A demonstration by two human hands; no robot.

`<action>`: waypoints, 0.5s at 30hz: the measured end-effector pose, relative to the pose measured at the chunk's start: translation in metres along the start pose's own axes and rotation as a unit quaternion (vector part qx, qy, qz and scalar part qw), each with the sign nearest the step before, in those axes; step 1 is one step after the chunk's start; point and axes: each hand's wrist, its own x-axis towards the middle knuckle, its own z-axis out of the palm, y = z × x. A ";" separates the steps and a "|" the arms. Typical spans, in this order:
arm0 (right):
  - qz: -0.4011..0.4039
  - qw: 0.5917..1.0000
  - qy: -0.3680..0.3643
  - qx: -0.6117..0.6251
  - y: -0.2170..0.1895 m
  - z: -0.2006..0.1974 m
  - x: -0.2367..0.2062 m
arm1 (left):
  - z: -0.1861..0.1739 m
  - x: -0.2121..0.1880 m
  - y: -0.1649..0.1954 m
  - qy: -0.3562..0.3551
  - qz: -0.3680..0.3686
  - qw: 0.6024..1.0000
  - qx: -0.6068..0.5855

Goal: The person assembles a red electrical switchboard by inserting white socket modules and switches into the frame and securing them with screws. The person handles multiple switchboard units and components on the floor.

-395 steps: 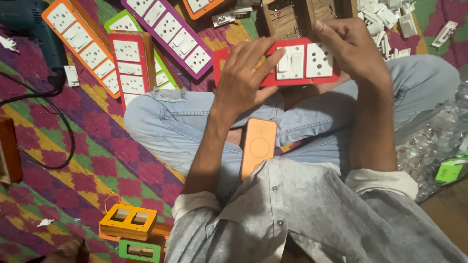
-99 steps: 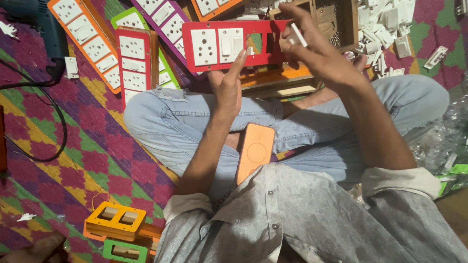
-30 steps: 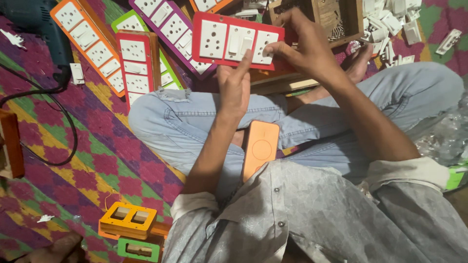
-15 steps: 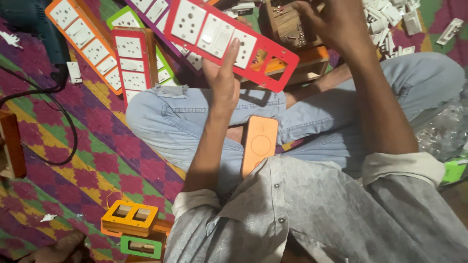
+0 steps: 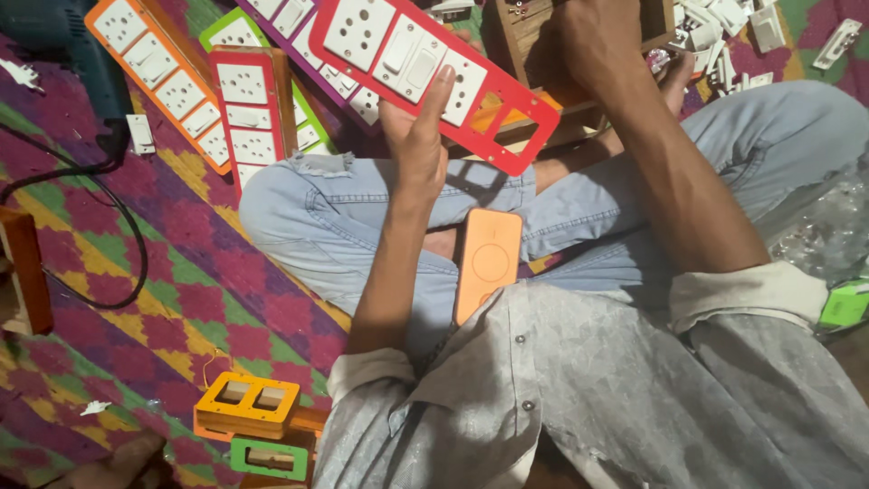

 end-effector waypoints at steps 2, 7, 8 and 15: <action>0.001 1.000 -0.013 -0.024 -0.001 -0.002 0.001 | 0.002 -0.001 0.002 -0.010 -0.004 1.000 -0.009; -0.025 0.998 -0.049 -0.033 -0.006 -0.008 0.000 | 0.009 -0.003 0.016 -0.032 -0.014 0.999 -0.018; -0.040 0.998 -0.021 -0.046 -0.006 -0.010 -0.001 | 0.011 -0.003 0.018 -0.034 -0.014 0.999 -0.020; -0.071 0.994 -0.019 -0.078 -0.007 -0.016 0.002 | 0.016 -0.002 0.026 -0.044 -0.027 0.998 -0.037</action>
